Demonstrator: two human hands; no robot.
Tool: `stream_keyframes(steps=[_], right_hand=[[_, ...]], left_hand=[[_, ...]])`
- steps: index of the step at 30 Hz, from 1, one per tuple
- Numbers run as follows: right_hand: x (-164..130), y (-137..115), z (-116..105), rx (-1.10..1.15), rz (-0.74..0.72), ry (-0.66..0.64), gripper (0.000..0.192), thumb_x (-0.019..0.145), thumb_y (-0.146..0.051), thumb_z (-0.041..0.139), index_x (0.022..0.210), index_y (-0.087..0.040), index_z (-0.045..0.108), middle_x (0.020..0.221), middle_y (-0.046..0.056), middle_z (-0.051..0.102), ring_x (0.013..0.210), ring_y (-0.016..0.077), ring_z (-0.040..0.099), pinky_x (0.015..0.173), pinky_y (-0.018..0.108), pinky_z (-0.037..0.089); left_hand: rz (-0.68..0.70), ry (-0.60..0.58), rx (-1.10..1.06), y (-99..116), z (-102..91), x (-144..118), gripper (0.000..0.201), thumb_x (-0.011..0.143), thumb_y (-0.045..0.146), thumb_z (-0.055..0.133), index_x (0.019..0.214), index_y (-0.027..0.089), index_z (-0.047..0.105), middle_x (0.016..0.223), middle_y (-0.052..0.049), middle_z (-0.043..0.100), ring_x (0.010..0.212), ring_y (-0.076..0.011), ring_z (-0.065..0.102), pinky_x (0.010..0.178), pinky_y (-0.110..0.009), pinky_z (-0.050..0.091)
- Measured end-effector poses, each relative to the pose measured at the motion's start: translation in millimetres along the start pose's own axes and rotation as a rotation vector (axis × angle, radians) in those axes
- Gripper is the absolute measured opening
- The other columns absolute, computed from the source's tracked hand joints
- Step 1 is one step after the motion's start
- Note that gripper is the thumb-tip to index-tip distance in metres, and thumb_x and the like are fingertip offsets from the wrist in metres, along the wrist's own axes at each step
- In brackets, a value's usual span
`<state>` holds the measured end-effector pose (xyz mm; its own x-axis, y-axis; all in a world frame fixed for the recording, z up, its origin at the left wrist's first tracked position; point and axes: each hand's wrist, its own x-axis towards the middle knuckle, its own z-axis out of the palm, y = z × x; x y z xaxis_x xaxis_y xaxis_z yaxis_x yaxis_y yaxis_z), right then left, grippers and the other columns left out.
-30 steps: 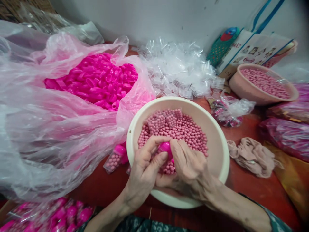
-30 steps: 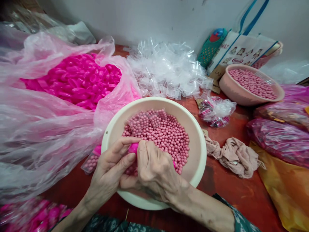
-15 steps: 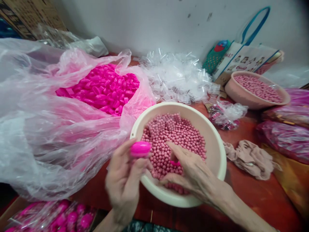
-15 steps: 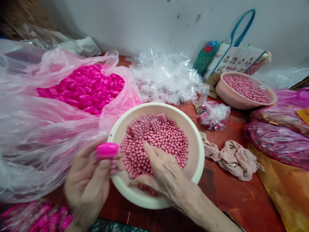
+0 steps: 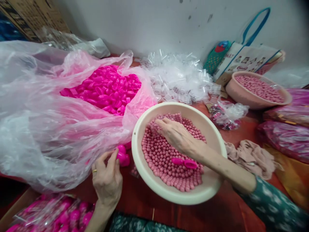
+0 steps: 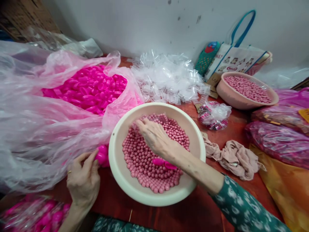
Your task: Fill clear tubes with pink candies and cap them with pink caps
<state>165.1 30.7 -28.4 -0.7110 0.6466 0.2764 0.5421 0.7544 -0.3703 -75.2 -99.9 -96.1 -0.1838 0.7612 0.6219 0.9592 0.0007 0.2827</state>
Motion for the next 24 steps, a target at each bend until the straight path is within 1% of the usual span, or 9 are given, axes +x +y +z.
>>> stream_keyframes(steps=[3, 5, 9, 13, 15, 18, 20, 22, 24], right_hand=[[7.9, -0.7, 2.5, 0.014, 0.003, -0.053, 0.028, 0.091, -0.011, 0.035, 0.114, -0.018, 0.050, 0.107, 0.011, 0.060, 0.095, 0.0200, 0.055, 0.081, 0.035, 0.043], [7.4, -0.8, 1.2, 0.020, 0.021, -0.058, 0.026, 0.091, -0.011, 0.034, 0.108, -0.016, 0.053, 0.100, 0.010, 0.061, 0.088, 0.0188, 0.054, 0.077, 0.033, 0.042], [0.6, 1.2, -6.7, 0.031, 0.052, -0.073, 0.020, 0.089, -0.012, 0.041, 0.099, -0.018, 0.058, 0.090, 0.006, 0.063, 0.080, 0.0167, 0.055, 0.074, 0.030, 0.040], [-11.4, -2.6, -21.0, 0.033, 0.113, -0.069, 0.014, 0.088, -0.016, 0.050, 0.092, -0.019, 0.062, 0.085, 0.005, 0.066, 0.077, 0.0163, 0.057, 0.072, 0.028, 0.039], [-17.5, -8.3, -29.8, 0.045, 0.129, -0.065, 0.010, 0.087, -0.017, 0.054, 0.089, -0.019, 0.063, 0.084, 0.005, 0.066, 0.076, 0.0167, 0.058, 0.070, 0.028, 0.039], [-24.2, -21.0, -41.6, 0.085, 0.118, -0.065, 0.009, 0.086, -0.018, 0.056, 0.090, -0.018, 0.063, 0.087, 0.005, 0.067, 0.079, 0.0171, 0.059, 0.071, 0.028, 0.040], [-26.0, -31.2, -47.1, 0.108, 0.114, -0.075, 0.009, 0.087, -0.017, 0.054, 0.089, -0.018, 0.063, 0.086, 0.005, 0.067, 0.077, 0.0163, 0.058, 0.070, 0.028, 0.039], [-25.8, -41.1, -51.2, 0.140, 0.119, -0.074, 0.011, 0.089, -0.017, 0.051, 0.087, -0.017, 0.062, 0.084, 0.005, 0.066, 0.074, 0.0150, 0.057, 0.068, 0.027, 0.039], [-25.3, -48.0, -55.1, 0.196, 0.126, -0.063, 0.014, 0.091, -0.019, 0.048, 0.085, -0.018, 0.061, 0.082, 0.003, 0.065, 0.072, 0.0134, 0.056, 0.067, 0.026, 0.038]], left_hand=[[0.029, -0.019, 0.007, -1.2, 3.2, 3.5, 0.030, 0.087, 0.019, 0.052, 0.114, 0.016, 0.064, 0.103, -0.014, 0.060, 0.096, -0.0251, 0.056, 0.089, -0.040, 0.041], [0.045, -0.026, -0.022, -1.2, 3.3, 2.3, 0.030, 0.087, 0.021, 0.053, 0.115, 0.015, 0.063, 0.106, -0.015, 0.060, 0.099, -0.0261, 0.055, 0.091, -0.041, 0.040], [0.046, 0.024, -0.140, 3.7, -4.7, 1.4, 0.030, 0.084, 0.018, 0.056, 0.113, 0.015, 0.062, 0.110, -0.016, 0.060, 0.107, -0.0292, 0.055, 0.096, -0.047, 0.039], [0.037, 0.122, -0.361, 23.4, -22.4, 17.8, 0.033, 0.081, 0.010, 0.057, 0.113, 0.017, 0.062, 0.109, -0.012, 0.063, 0.107, -0.0288, 0.056, 0.096, -0.049, 0.041], [0.063, 0.100, -0.466, 39.7, -29.9, 33.5, 0.037, 0.080, 0.009, 0.058, 0.115, 0.019, 0.061, 0.111, -0.010, 0.063, 0.107, -0.0273, 0.057, 0.096, -0.047, 0.043], [0.162, -0.075, -0.574, 67.0, -32.4, 59.0, 0.043, 0.078, 0.015, 0.065, 0.121, 0.018, 0.056, 0.116, -0.010, 0.061, 0.109, -0.0252, 0.056, 0.098, -0.041, 0.043], [0.208, -0.247, -0.619, 83.0, -28.3, 71.7, 0.049, 0.078, 0.020, 0.066, 0.124, 0.014, 0.052, 0.120, -0.011, 0.060, 0.114, -0.0240, 0.054, 0.102, -0.037, 0.041], [0.210, -0.438, -0.687, 94.5, -22.5, 78.1, 0.044, 0.083, 0.017, 0.061, 0.125, 0.012, 0.051, 0.122, -0.011, 0.060, 0.115, -0.0206, 0.054, 0.102, -0.032, 0.041], [0.177, -0.581, -0.770, 100.9, -17.7, 78.9, 0.036, 0.087, 0.012, 0.052, 0.122, 0.014, 0.053, 0.118, -0.008, 0.062, 0.111, -0.0170, 0.057, 0.097, -0.027, 0.044]])
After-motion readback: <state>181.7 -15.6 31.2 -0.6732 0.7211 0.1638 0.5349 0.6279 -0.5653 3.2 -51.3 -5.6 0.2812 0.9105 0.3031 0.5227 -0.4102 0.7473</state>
